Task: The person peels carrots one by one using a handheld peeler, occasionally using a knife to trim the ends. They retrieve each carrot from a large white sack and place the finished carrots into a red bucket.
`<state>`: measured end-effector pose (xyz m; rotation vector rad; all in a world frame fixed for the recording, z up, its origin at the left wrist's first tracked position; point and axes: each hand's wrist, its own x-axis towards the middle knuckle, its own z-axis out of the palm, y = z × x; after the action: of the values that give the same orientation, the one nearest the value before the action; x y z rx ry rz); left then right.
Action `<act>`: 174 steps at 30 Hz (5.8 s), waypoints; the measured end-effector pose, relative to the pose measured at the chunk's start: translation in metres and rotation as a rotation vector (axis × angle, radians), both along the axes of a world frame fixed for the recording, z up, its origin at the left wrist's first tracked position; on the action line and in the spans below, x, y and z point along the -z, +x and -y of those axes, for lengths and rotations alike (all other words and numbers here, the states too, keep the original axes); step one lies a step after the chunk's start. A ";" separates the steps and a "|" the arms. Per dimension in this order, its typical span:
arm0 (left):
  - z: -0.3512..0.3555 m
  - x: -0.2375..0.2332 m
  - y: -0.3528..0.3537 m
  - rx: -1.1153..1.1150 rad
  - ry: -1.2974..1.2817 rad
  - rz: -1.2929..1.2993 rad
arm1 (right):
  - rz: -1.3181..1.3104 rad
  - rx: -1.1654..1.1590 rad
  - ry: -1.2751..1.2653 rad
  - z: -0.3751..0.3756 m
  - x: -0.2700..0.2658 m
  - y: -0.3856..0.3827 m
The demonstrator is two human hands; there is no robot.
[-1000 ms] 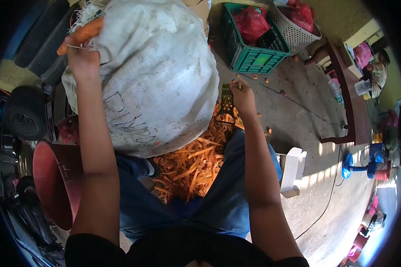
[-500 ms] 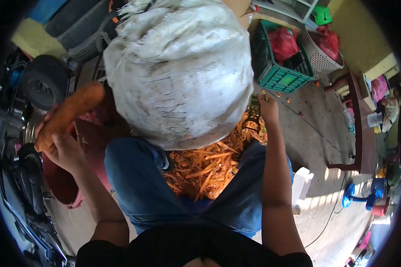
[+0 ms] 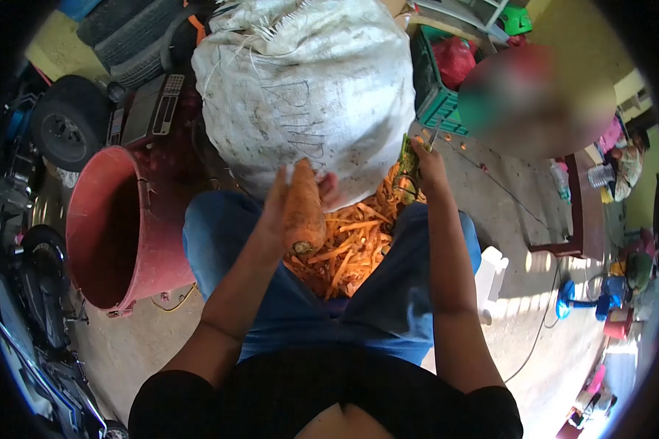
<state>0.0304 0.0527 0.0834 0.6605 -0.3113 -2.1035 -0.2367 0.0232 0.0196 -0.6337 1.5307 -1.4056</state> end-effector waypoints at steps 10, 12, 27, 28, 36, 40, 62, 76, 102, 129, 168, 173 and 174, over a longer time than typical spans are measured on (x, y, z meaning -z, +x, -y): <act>-0.007 0.078 -0.032 0.320 0.291 0.202 | 0.528 0.397 -0.204 -0.053 -0.015 0.048; -0.008 0.071 -0.031 0.368 0.270 0.134 | 0.570 0.370 -0.208 -0.063 -0.018 0.062; -0.017 0.069 -0.027 0.319 0.237 -0.123 | -0.484 0.142 -0.201 -0.066 -0.018 0.137; -0.018 0.065 -0.028 0.327 0.235 -0.183 | -0.507 0.147 -0.217 -0.065 -0.017 0.137; 0.001 0.080 -0.016 0.526 0.119 -0.303 | -0.789 0.169 -0.079 -0.057 -0.001 0.131; -0.031 0.032 -0.017 0.562 -0.107 0.227 | -0.834 0.274 0.162 -0.037 0.001 0.082; 0.001 0.083 -0.012 0.446 0.183 -0.005 | -0.694 0.139 -0.170 -0.055 -0.012 0.142; -0.009 0.045 -0.014 0.471 0.205 0.174 | -0.459 0.469 -0.136 -0.037 -0.004 0.068; 0.006 0.064 -0.004 0.647 0.059 0.063 | -0.328 0.434 -0.279 -0.044 -0.038 0.087; -0.014 0.070 -0.003 0.859 0.064 0.159 | -0.678 0.472 0.322 -0.013 0.024 0.048; -0.004 0.061 -0.015 0.430 0.162 0.132 | -0.455 0.081 -0.230 -0.063 -0.044 0.146; -0.007 0.043 -0.004 0.575 0.102 0.383 | -0.836 0.117 -0.115 -0.054 -0.039 0.138; -0.011 0.054 -0.005 0.640 -0.038 0.443 | -0.929 0.267 -0.256 -0.042 -0.019 0.112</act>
<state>0.0254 0.0638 0.0297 1.1138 -0.9053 -2.5156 -0.1245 0.0653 0.0384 -1.4180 2.2166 -1.6182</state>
